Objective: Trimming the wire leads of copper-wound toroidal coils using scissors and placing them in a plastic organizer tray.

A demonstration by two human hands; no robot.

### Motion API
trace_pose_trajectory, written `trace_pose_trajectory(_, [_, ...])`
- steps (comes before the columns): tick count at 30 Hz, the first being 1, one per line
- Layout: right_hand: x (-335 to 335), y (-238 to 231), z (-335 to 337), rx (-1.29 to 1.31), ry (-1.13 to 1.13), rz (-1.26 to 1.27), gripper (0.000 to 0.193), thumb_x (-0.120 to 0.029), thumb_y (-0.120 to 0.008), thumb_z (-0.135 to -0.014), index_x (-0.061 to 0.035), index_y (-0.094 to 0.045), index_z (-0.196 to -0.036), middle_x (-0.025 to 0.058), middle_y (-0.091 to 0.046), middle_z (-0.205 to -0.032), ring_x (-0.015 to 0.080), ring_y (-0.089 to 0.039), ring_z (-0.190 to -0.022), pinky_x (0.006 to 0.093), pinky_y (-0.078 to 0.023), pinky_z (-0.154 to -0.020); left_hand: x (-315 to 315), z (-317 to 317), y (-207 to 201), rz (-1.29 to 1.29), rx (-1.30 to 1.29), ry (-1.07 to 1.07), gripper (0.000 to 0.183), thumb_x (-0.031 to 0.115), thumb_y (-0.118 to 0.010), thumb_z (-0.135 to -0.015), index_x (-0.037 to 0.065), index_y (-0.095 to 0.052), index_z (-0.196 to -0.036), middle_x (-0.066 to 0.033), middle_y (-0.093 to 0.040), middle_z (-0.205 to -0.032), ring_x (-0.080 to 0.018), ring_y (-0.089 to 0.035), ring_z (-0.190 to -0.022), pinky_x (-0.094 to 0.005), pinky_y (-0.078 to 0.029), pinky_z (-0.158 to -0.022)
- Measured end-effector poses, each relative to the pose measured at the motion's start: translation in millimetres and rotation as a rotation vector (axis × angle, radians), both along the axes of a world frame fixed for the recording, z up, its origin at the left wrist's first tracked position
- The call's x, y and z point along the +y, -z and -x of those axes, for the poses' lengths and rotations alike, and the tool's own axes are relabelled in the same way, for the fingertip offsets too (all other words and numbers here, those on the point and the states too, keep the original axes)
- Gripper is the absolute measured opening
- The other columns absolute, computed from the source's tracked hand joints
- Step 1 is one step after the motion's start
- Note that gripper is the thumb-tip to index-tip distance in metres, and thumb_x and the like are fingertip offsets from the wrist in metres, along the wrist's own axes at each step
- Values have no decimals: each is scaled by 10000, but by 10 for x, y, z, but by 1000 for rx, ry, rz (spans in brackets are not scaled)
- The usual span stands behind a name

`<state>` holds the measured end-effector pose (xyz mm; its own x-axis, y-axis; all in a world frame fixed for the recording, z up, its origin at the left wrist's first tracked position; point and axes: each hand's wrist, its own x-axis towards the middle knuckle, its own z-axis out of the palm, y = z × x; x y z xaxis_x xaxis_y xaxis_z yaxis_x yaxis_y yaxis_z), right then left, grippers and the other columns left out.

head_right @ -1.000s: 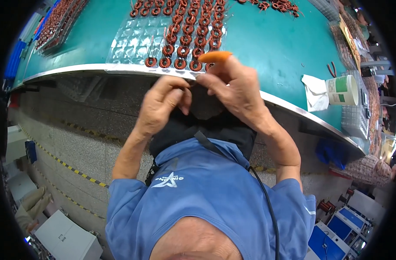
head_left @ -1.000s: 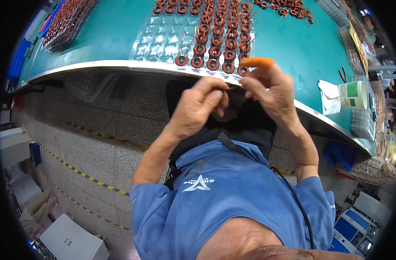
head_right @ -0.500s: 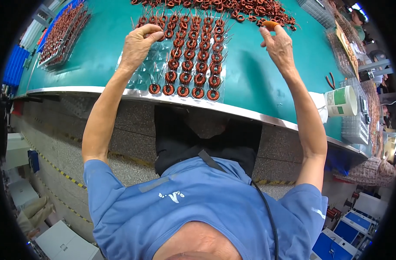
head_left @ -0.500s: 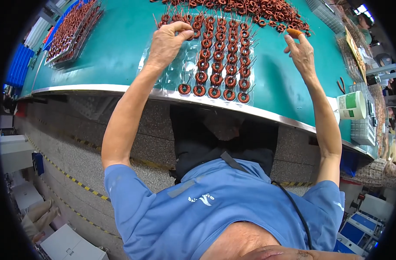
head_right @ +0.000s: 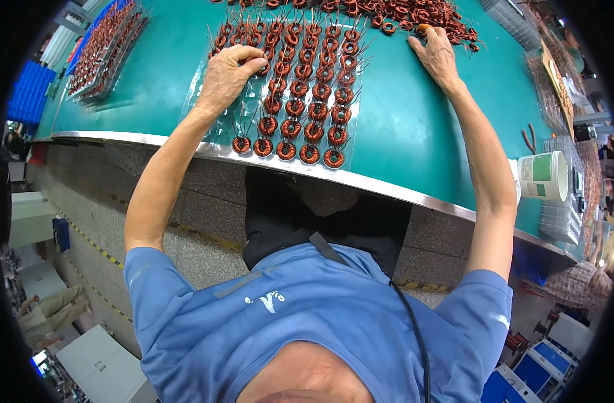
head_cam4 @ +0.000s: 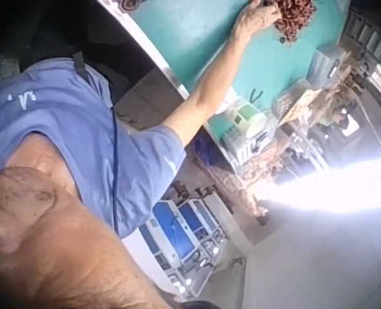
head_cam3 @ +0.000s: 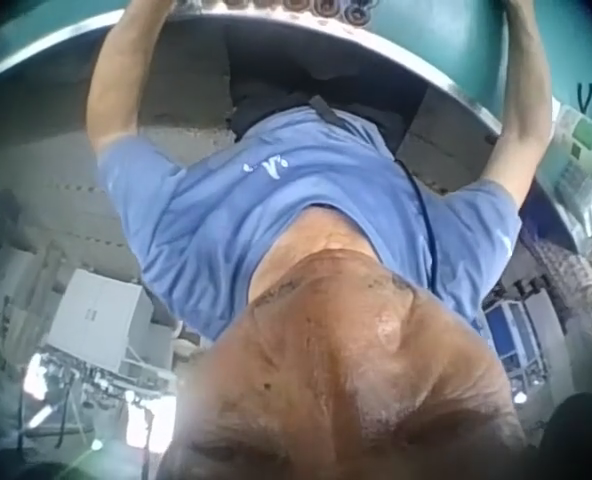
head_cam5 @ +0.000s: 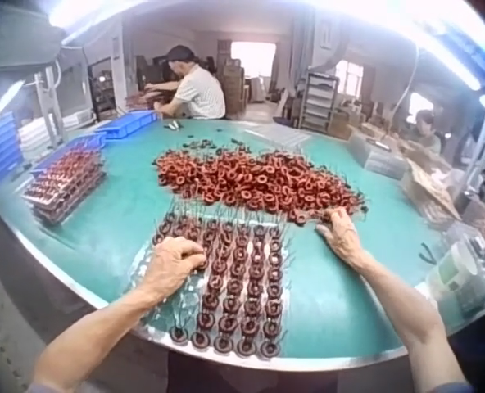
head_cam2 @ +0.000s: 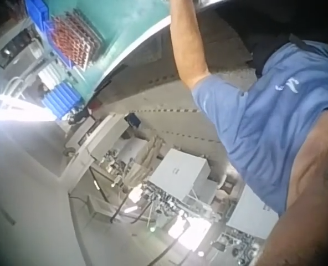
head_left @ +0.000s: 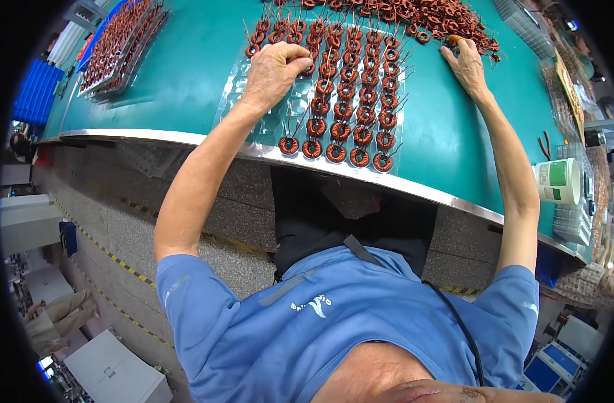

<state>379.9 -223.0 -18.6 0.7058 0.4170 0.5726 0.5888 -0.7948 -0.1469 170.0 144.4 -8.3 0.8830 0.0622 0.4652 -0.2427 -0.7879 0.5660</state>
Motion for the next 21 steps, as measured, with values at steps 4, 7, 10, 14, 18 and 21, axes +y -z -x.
trace_pose_trajectory(4, [-111, -52, -188, 8, 30, 12, 259, -132, -560, -810, -39, -648, -1035, 194, -659, -912, 334, -630, -899, 422, -492, -823, -65, -14, -33, -19, -20, 48, 208, 233, -652, -816, 67, -723, -920, -123, -677, -879, -289, -630, -857, -386, -470, -778])
trace_pose_trajectory(7, [-44, -50, -150, 21, -15, 26, 200, -65, -567, -810, -41, -651, -990, 182, -660, -906, 340, -627, -894, 426, -493, -812, 18, 96, -92, 182, 41, -13, 258, 201, -674, -826, 13, -682, -1002, -115, -676, -872, -223, -629, -811, -346, -484, -758])
trace_pose_trajectory(10, [-190, -112, 85, 126, -39, -85, 156, -93, -613, -823, -43, -660, -963, 181, -656, -863, 329, -635, -844, 402, -507, -769, 34, 281, -357, 119, -229, -167, 186, 161, -658, -867, 35, -675, -1002, -90, -649, -951, -211, -603, -890, -324, -479, -796])
trace_pose_trajectory(14, [-521, -281, 503, 305, 46, -397, 156, -99, -622, -853, -42, -683, -985, 106, -701, -815, 153, -660, -704, 308, -527, -681, -489, 698, -762, 409, -237, -16, 165, 126, -631, -892, 35, -660, -1026, -58, -643, -989, -142, -602, -853, -273, -483, -742])
trace_pose_trajectory(18, [-642, -397, 687, 200, 93, -408, 185, -113, -610, -855, -34, -682, -1006, 67, -682, -742, 127, -638, -661, 281, -520, -637, -1081, 900, -739, 400, -204, 207, 159, 71, -629, -868, 37, -654, -1021, -53, -617, -960, -124, -557, -785, -255, -459, -713])
trace_pose_trajectory(21, [-564, -564, 959, 254, -6, -547, 181, -95, -588, -882, -41, -680, -1028, 35, -677, -775, 85, -612, -661, 241, -511, -623, -1485, 867, -618, 604, -65, 297, 193, 74, -605, -873, 19, -642, -1053, -70, -623, -932, -132, -583, -768, -265, -480, -701])
